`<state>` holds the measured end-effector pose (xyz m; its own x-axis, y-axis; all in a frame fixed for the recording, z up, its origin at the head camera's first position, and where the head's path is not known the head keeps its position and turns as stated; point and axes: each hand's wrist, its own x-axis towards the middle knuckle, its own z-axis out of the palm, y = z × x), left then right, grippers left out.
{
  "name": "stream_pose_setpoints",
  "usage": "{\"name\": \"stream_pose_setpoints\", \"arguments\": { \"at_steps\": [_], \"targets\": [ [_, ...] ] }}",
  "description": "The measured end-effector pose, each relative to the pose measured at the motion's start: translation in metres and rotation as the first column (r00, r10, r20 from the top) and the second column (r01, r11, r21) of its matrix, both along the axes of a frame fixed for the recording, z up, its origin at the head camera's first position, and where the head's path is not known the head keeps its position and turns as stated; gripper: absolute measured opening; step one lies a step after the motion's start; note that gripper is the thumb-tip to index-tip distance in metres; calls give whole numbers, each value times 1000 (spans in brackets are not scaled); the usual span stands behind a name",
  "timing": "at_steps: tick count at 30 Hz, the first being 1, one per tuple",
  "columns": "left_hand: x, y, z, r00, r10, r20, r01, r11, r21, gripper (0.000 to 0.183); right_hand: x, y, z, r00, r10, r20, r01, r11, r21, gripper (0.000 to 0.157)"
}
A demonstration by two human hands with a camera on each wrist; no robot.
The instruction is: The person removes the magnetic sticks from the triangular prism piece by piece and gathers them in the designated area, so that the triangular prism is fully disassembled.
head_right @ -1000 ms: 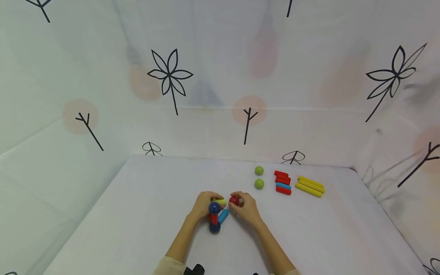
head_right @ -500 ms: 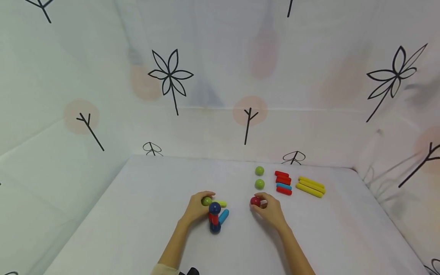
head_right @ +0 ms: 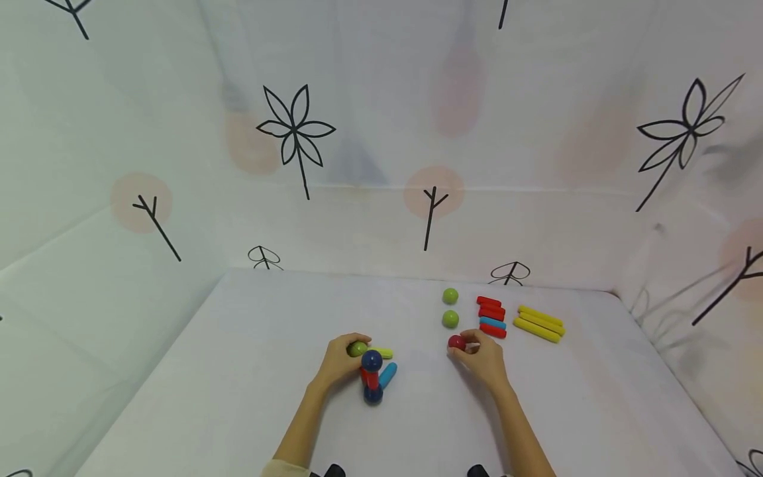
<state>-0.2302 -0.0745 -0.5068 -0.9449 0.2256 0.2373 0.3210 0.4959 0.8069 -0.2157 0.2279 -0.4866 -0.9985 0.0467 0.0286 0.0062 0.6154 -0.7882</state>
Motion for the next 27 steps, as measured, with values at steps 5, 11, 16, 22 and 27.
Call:
{"name": "stream_pose_setpoints", "arguments": {
  "at_steps": [5,11,16,22,27],
  "targets": [
    [1,0,0,1000,3,7,-3,1000,21,32,-6,-2,-2,1000,-23,3,23,999,-26,45],
    [1,0,-1,999,12,30,-14,999,47,34,-10,-5,-2,999,-41,2,41,999,-29,46],
    [1,0,-2,999,14,35,-16,998,53,34,-14,-6,-5,999,-47,-10,47,998,-40,45],
    [1,0,-2,999,15,45,-18,998,58,35,-12,-9,-3,999,-46,0,46,997,-61,47],
    [1,0,-1,999,15,49,-19,998,67,35,-6,-9,-1,999,-35,41,38,996,-80,53]
  ]
}}
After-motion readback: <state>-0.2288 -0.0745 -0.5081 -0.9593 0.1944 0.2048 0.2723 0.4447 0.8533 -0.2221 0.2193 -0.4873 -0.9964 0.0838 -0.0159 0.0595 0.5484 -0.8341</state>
